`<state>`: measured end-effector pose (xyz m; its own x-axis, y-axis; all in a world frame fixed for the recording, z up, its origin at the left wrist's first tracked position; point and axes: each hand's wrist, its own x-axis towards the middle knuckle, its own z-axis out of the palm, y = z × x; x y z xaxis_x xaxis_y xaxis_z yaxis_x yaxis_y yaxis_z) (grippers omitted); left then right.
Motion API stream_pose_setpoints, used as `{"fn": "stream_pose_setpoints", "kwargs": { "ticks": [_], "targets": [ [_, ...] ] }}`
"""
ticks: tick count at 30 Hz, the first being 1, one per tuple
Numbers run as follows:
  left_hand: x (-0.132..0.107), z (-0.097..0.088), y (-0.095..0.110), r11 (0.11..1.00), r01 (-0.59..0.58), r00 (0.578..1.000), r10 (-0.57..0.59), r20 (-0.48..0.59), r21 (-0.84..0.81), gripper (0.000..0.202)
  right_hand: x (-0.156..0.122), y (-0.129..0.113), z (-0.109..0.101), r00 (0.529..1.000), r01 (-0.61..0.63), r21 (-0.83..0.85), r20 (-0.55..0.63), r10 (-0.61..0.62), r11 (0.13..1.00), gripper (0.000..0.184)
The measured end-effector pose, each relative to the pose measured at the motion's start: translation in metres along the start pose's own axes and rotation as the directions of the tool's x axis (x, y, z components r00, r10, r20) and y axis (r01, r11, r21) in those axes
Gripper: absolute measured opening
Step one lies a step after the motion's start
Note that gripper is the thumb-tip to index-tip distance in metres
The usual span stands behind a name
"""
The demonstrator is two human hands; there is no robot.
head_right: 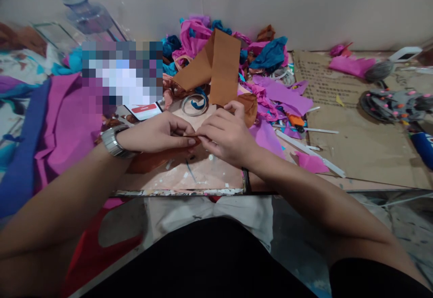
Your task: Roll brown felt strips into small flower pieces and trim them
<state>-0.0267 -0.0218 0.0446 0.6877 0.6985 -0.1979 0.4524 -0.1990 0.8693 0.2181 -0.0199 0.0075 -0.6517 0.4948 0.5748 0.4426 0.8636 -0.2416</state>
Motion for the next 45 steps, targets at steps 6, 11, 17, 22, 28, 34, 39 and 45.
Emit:
{"fn": "stream_pose_setpoints", "kwargs": {
  "ticks": [6, 11, 17, 22, 28, 34, 39, 45],
  "targets": [
    [-0.0002, 0.0003, -0.0038, 0.997, -0.025, 0.999, 0.027, -0.022, 0.079, 0.029, 0.0006, -0.0031, 0.0003, 0.999, -0.033, 0.017, 0.039, 0.033, 0.999, 0.013],
    [-0.0013, 0.0025, 0.0006, 0.970, -0.004, 0.996, 0.026, -0.089, 0.242, 0.028, -0.0011, -0.0009, 0.0036, 0.999, -0.031, 0.021, 0.016, 0.030, 0.999, 0.011],
    [-0.0019, 0.0024, 0.0010, 0.986, 0.012, 0.999, -0.005, -0.044, 0.168, 0.033, -0.0008, -0.0012, 0.0032, 0.998, -0.029, -0.023, 0.046, 0.030, 0.999, 0.013],
    [-0.0019, 0.0010, -0.0001, 0.988, 0.073, 0.995, -0.062, 0.081, -0.137, 0.029, -0.0005, -0.0022, -0.0012, 0.999, 0.029, -0.053, 0.041, -0.027, 0.998, 0.015],
    [-0.0020, -0.0006, -0.0001, 0.981, 0.085, 0.991, -0.064, 0.121, -0.173, 0.028, -0.0003, -0.0028, -0.0023, 0.996, 0.085, -0.066, 0.030, -0.083, 0.994, 0.015],
    [0.0013, -0.0007, 0.0005, 0.993, 0.019, 0.999, -0.013, 0.051, -0.120, 0.030, 0.0000, -0.0030, -0.0013, 1.000, 0.028, -0.023, 0.007, -0.028, 0.999, 0.014],
    [0.0016, -0.0008, 0.0003, 0.997, 0.014, 0.999, -0.012, 0.034, -0.073, 0.030, -0.0001, -0.0020, -0.0005, 1.000, -0.009, -0.016, 0.020, 0.009, 1.000, 0.014],
    [0.0012, -0.0017, -0.0007, 1.000, -0.013, 1.000, 0.013, 0.025, -0.028, 0.031, 0.0010, -0.0022, 0.0005, 1.000, 0.003, -0.025, 0.001, -0.003, 1.000, 0.012]
  ]
}}
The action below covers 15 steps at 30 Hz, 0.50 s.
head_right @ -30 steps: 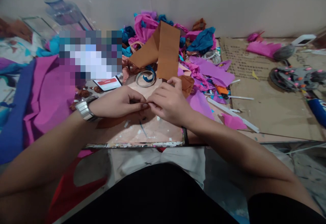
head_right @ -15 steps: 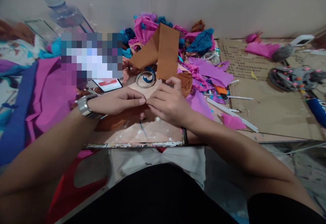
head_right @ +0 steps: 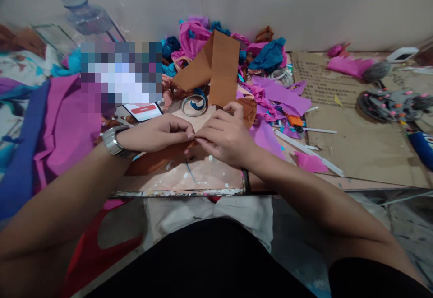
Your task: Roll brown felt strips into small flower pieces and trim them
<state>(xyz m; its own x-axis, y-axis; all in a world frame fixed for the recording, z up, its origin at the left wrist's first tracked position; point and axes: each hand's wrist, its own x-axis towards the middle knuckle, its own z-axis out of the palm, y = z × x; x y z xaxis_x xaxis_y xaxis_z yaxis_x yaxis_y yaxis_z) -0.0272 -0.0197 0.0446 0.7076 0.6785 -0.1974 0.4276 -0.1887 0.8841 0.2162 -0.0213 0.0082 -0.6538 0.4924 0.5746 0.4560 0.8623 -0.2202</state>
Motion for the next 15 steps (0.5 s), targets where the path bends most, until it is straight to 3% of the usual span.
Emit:
{"fn": "stream_pose_setpoints", "kwargs": {
  "ticks": [15],
  "targets": [
    [-0.0011, 0.0012, -0.0009, 0.975, 0.003, 0.996, 0.016, -0.083, 0.224, 0.032, -0.0006, -0.0003, 0.0017, 0.996, -0.085, 0.120, 0.049, 0.079, 0.989, 0.012]
  ]
}}
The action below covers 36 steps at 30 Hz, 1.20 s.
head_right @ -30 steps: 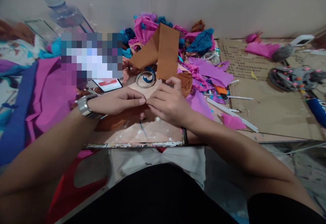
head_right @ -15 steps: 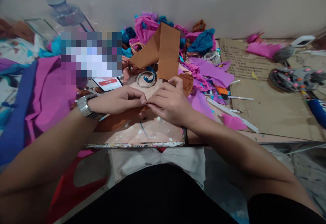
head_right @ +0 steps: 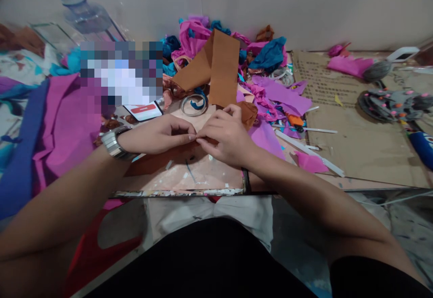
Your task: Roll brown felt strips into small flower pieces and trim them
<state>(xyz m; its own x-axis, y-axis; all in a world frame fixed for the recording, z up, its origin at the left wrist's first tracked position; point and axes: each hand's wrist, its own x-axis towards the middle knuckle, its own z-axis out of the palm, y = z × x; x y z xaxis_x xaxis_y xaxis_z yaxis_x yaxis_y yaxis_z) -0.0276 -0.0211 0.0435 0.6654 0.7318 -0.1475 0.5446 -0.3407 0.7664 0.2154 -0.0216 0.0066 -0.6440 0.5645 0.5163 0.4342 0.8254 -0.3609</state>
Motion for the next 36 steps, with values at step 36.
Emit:
{"fn": "stream_pose_setpoints", "kwargs": {
  "ticks": [36],
  "targets": [
    [-0.003, 0.013, 0.011, 0.934, -0.102, 0.982, 0.149, -0.114, 0.343, 0.032, 0.005, -0.001, -0.006, 0.984, -0.144, 0.181, 0.132, 0.121, 0.973, 0.012]
  ]
}}
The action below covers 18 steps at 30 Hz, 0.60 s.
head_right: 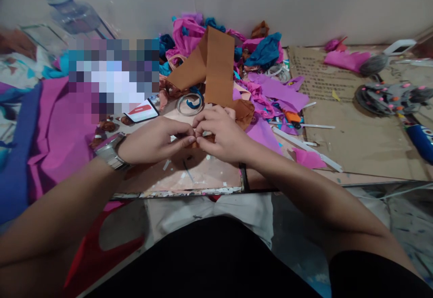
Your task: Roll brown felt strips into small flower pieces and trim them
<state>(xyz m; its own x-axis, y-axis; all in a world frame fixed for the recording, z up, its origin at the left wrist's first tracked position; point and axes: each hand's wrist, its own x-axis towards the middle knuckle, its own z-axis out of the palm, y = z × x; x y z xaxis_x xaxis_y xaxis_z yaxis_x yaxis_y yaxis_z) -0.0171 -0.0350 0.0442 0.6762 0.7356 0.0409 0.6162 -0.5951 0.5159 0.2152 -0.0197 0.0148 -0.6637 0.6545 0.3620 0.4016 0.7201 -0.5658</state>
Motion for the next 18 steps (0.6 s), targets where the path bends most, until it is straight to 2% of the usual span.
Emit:
{"fn": "stream_pose_setpoints", "kwargs": {
  "ticks": [3, 10, 13, 18],
  "targets": [
    [0.0006, 0.0034, -0.0001, 0.998, -0.018, 1.000, 0.020, -0.021, 0.063, 0.034, 0.0008, 0.0007, -0.0007, 1.000, -0.016, 0.022, 0.012, 0.016, 1.000, 0.012],
    [-0.0016, 0.0101, -0.0052, 0.934, -0.128, 0.982, 0.166, -0.087, 0.332, 0.036, 0.0024, 0.0057, -0.0017, 0.999, -0.050, 0.118, 0.013, 0.049, 0.992, 0.008],
    [-0.0014, 0.0102, -0.0042, 0.934, -0.133, 0.977, 0.181, -0.117, 0.330, 0.035, 0.0023, 0.0052, -0.0025, 0.999, -0.041, 0.146, 0.005, 0.040, 0.988, 0.010],
    [-0.0003, 0.0057, 0.0000, 0.971, -0.063, 0.990, 0.090, -0.108, 0.230, 0.031, 0.0010, 0.0054, -0.0020, 0.996, -0.056, 0.105, -0.065, 0.063, 0.993, 0.008]
  ]
}}
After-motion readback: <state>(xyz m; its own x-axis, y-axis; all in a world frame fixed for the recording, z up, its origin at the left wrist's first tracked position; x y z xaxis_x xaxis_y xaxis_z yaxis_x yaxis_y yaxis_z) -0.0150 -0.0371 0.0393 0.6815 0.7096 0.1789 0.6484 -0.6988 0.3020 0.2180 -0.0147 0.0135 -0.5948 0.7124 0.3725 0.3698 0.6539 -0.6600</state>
